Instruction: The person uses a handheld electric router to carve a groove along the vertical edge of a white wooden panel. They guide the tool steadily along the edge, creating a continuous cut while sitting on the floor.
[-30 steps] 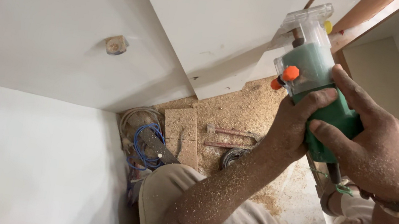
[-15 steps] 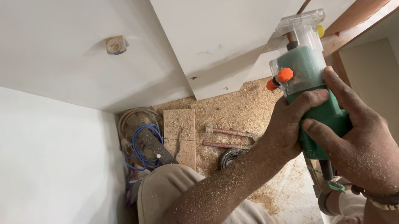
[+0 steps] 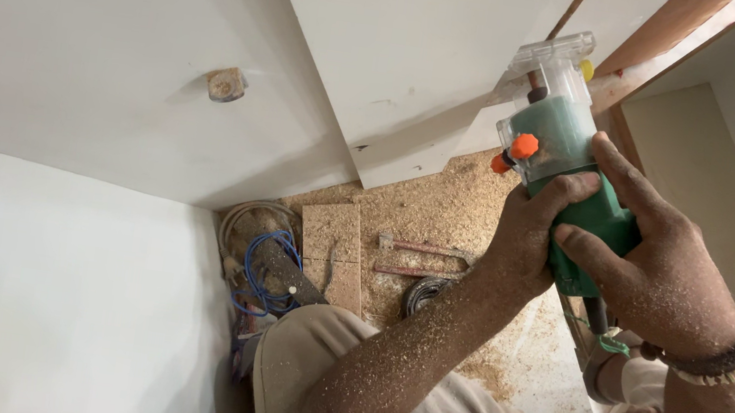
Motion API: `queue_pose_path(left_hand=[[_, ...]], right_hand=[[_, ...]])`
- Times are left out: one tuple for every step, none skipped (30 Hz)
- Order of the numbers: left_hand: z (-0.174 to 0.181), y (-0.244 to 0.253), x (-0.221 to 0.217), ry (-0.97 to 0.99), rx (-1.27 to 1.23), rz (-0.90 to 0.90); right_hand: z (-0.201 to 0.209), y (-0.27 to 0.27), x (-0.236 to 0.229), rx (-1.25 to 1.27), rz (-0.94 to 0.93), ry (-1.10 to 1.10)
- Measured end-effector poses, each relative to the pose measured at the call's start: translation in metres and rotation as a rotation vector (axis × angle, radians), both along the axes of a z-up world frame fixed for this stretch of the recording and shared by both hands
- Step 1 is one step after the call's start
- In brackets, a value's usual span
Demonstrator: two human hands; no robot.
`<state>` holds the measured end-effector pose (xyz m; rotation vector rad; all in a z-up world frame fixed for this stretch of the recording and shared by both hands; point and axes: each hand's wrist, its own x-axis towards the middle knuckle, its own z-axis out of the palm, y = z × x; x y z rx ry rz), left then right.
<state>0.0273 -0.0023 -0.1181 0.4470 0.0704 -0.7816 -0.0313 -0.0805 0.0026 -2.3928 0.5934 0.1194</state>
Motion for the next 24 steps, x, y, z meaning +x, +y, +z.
queue_pose_path(left_hand=[[-0.0002, 0.0, 0.0, 0.001, 0.008, 0.0], [-0.0004, -0.0001, 0.0, 0.002, 0.015, -0.001], [-0.0007, 0.0001, -0.0004, 0.004, 0.023, 0.0], [-0.0011, 0.0005, -0.0008, 0.002, 0.018, 0.003], [-0.0014, 0.0007, -0.0007, -0.001, 0.013, 0.006], [-0.0016, 0.0008, -0.0006, -0.004, 0.007, 0.009], [-0.0018, 0.0007, -0.0006, 0.002, 0.014, 0.005], [-0.0021, 0.0005, -0.0002, 0.008, 0.022, 0.002], [-0.0025, 0.0007, -0.0001, 0.015, 0.029, -0.002], [-0.0028, 0.001, -0.0002, 0.006, 0.027, -0.003], [-0.0032, 0.0013, -0.0002, -0.003, 0.024, -0.004], [-0.0034, 0.0015, -0.0002, -0.012, 0.021, -0.004], [-0.0033, 0.0014, 0.0001, -0.011, 0.026, -0.007], [-0.0032, 0.0012, 0.0005, -0.011, 0.031, -0.009], [-0.0032, 0.0011, 0.0007, -0.01, 0.036, -0.011], [-0.0035, 0.0015, 0.0008, -0.01, 0.043, -0.016], [-0.0039, 0.0022, 0.0007, -0.01, 0.05, -0.021], [-0.0044, 0.0024, 0.0005, -0.01, 0.057, -0.026], [-0.0052, 0.002, 0.0003, -0.014, 0.056, -0.021], [-0.0061, 0.0015, 0.0002, -0.018, 0.054, -0.016], [-0.0069, 0.001, 0.0002, -0.022, 0.052, -0.011], [-0.0076, 0.0005, 0.0003, -0.026, 0.05, -0.01], [-0.0084, 0.0004, 0.0001, -0.029, 0.048, -0.008], [-0.0088, 0.0004, -0.0002, -0.032, 0.045, -0.007]], right_hand=[[0.0, 0.0002, 0.0001, -0.002, -0.02, 0.026], [-0.0002, -0.0001, 0.0, 0.005, -0.012, 0.013], [-0.0008, -0.0006, -0.0003, 0.012, -0.002, 0.002], [-0.0017, -0.0012, -0.0007, 0.02, 0.007, -0.009], [-0.003, -0.002, -0.0007, 0.013, 0.022, -0.024], [-0.0045, -0.0028, -0.0006, 0.007, 0.038, -0.04], [-0.0059, -0.0036, -0.0009, 0.001, 0.054, -0.054], [-0.007, -0.0045, -0.0014, 0.013, 0.064, -0.073], [-0.008, -0.0053, -0.0017, 0.027, 0.074, -0.091], [-0.0087, -0.0057, -0.002, 0.04, 0.084, -0.109], [-0.0091, -0.0057, -0.0022, 0.038, 0.087, -0.115], [-0.0091, -0.0053, -0.0023, 0.037, 0.089, -0.121], [-0.0087, -0.0047, -0.002, 0.036, 0.09, -0.128], [-0.0078, -0.0041, -0.0017, 0.033, 0.081, -0.114], [-0.0067, -0.0035, -0.0015, 0.03, 0.072, -0.099], [-0.0058, -0.003, -0.0012, 0.027, 0.063, -0.084], [-0.0051, -0.0024, -0.0009, 0.031, 0.045, -0.054], [-0.0048, -0.002, -0.0005, 0.035, 0.027, -0.023], [-0.0049, -0.0018, -0.0006, 0.039, 0.008, 0.007], [-0.0053, -0.0019, -0.0006, 0.032, 0.032, -0.027], [-0.0058, -0.0023, -0.0002, 0.024, 0.057, -0.061], [-0.0062, -0.0026, -0.0002, 0.016, 0.082, -0.096], [-0.0067, -0.0029, -0.0005, 0.008, 0.072, -0.076], [-0.0072, -0.0032, -0.0005, 0.001, 0.063, -0.056]])
